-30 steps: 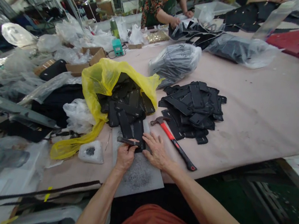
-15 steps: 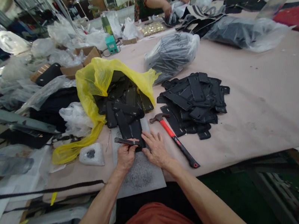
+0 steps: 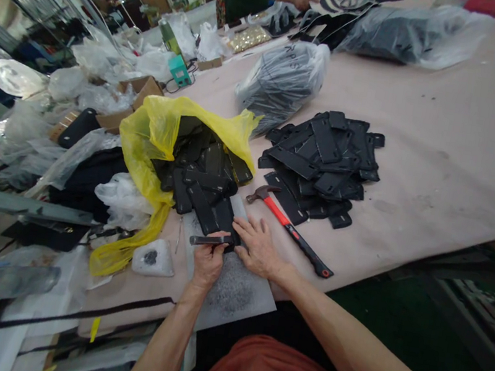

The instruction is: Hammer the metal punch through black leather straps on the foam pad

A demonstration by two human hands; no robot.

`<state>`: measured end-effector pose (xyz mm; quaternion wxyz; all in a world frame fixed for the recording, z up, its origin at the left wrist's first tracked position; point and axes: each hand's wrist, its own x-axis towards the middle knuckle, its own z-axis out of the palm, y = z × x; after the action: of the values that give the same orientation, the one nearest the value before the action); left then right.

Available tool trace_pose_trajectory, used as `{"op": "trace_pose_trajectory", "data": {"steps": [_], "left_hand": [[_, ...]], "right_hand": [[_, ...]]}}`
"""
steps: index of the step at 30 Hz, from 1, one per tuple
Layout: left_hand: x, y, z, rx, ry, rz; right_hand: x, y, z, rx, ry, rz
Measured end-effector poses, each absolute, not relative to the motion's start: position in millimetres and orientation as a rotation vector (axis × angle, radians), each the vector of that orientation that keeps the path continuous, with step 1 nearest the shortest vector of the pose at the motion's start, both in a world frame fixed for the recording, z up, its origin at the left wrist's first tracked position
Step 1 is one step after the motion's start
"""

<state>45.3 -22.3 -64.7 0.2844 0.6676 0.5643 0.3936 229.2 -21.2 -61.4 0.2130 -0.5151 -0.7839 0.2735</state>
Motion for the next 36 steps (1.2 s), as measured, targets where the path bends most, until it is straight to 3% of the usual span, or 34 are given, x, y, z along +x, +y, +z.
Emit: {"op": "trace_pose_trajectory", "data": {"steps": [27, 33, 36], "left_hand": [[56.1, -19.2, -64.7, 2.051, 1.555, 0.923], [58.3, -19.5, -65.7, 2.060, 1.529, 0.968], [58.0, -20.2, -66.3, 2.075, 1.528, 0.944]], "right_hand": [[234.2, -23.4, -55.6, -1.425, -2.188, 0.718], [284.7, -31.0, -42.7, -1.927, -1.876, 0.415], [307.2, -29.1, -43.6, -2.031, -1.794, 0.558]]}}
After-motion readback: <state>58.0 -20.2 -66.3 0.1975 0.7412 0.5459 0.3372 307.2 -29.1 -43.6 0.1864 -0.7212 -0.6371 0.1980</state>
